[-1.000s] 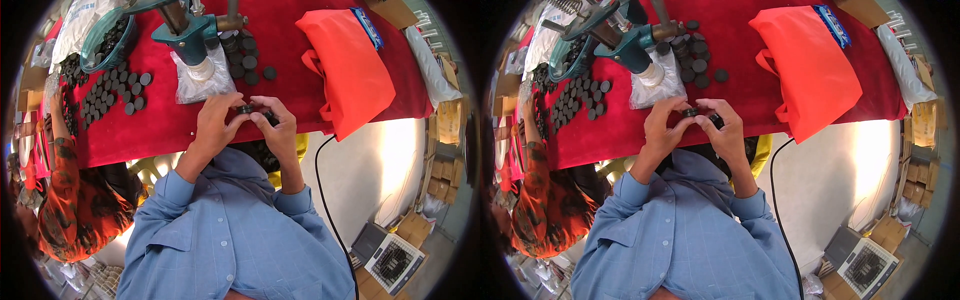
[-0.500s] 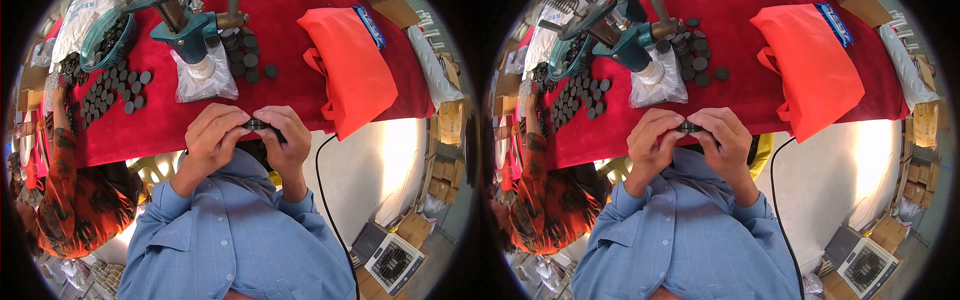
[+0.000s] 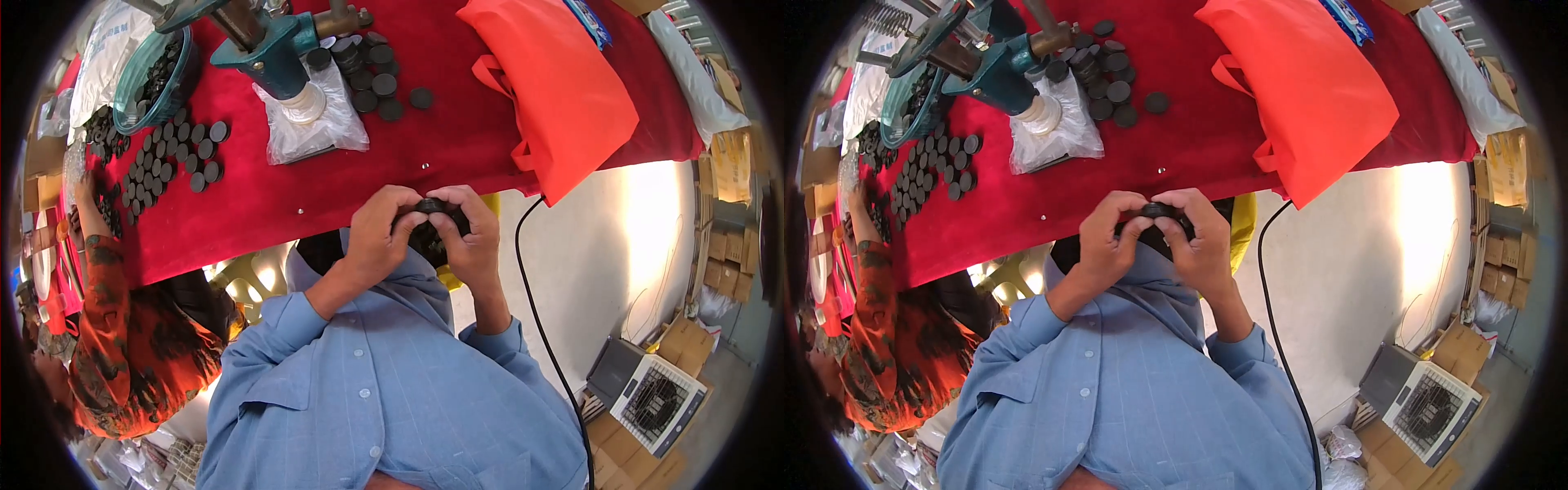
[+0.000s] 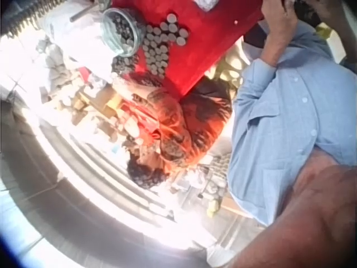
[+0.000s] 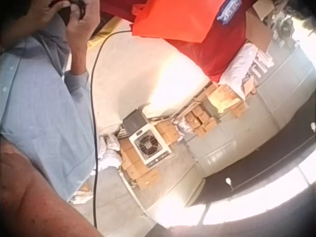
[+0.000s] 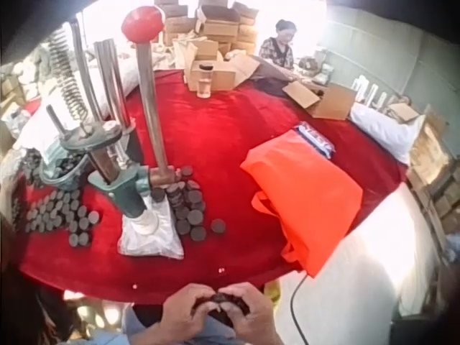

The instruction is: The person assembles or shapes small plastic discs using a manual press.

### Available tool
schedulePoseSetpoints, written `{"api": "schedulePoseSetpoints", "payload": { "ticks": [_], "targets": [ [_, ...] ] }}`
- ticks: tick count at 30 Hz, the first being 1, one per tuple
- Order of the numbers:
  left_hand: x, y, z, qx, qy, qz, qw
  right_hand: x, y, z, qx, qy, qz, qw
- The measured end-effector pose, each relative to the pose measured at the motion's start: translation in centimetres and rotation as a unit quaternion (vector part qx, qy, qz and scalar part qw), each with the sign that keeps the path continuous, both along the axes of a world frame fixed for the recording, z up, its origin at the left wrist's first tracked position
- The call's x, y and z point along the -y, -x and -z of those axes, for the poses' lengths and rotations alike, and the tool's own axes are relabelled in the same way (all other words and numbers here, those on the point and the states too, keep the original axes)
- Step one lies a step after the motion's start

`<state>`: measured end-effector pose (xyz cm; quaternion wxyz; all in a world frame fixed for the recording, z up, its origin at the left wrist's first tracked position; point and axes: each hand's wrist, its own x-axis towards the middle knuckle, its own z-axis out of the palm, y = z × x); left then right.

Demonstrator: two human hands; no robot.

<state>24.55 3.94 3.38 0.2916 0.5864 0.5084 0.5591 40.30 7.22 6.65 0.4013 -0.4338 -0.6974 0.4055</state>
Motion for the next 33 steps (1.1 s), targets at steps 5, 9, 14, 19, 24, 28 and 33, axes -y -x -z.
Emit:
{"api": "schedulePoseSetpoints", "payload": {
  "ticks": [5, 9, 14, 19, 24, 28, 33],
  "targets": [
    [-0.8, -0.3, 0.0, -0.116, 0.03, 0.053, 0.991, 0.8, -3.0, 1.4, 0.09, 0.045, 0.017, 0.995],
    [-4.2, 1.5, -1.4, -0.183, -0.032, -0.034, 0.982, 0.8, -4.9, 3.0, 0.207, -0.014, 0.065, 0.976],
    [-8.9, 3.9, -1.0, -0.418, -0.056, -0.095, 0.902, 0.6, -5.2, 3.0, 0.198, 0.022, 0.08, 0.977],
    [-9.7, 3.8, -0.2, -0.411, -0.031, -0.067, 0.909, -0.8, -3.0, 0.0, 0.132, 0.079, 0.078, 0.985],
    [-9.0, 4.0, -0.3, -0.369, 0.02, -0.02, 0.929, -6.1, 0.9, 0.3, 0.041, -0.014, 0.087, 0.995],
    [-7.2, 3.7, -0.9, -0.24, 0.055, -0.016, 0.969, -11.1, 3.7, 2.7, 0.162, -0.121, 0.069, 0.977],
    [-4.2, 4.4, -2.9, -0.019, 0.016, -0.036, 0.999, -12.0, 4.8, 3.8, 0.276, -0.179, 0.06, 0.942]
  ]
}}
